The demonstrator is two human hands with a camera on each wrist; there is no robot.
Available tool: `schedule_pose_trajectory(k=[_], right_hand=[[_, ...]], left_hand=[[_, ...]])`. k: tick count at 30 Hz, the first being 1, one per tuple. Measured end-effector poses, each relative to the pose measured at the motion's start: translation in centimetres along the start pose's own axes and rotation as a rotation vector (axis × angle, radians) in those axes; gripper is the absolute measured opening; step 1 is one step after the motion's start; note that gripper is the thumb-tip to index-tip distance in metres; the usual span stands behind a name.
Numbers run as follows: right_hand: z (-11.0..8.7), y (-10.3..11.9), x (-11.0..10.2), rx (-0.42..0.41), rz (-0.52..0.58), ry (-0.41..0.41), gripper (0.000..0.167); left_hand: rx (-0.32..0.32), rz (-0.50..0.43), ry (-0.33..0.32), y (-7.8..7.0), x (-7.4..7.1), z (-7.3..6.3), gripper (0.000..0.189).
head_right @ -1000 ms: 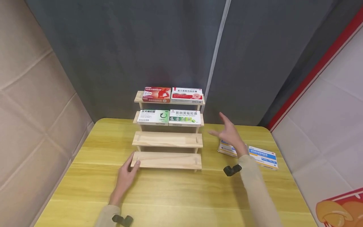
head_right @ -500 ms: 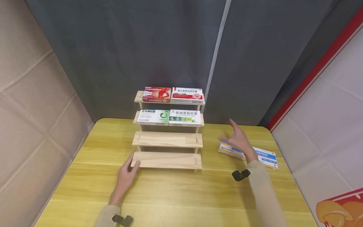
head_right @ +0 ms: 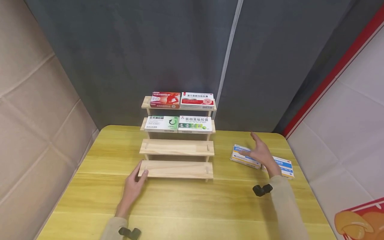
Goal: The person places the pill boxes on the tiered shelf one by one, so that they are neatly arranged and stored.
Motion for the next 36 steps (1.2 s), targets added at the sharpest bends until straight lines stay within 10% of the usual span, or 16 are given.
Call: schedule_pose_trajectory(k=[36], right_hand=[[-0.2, -6.9, 2.6, 0.142, -0.009, 0.097, 0.115]], left_hand=[[0.007, 0.015, -0.004, 0.0, 0.0, 0.0, 0.063]])
Point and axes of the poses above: each hand's wrist, its own z-axis towards the middle knuckle, its own x-axis out of the palm, y = z × x, the point moved 10 cm from there along z, towards the middle knuckle, and after that the axes turned 1 degree about z, right-handed, at the moved point
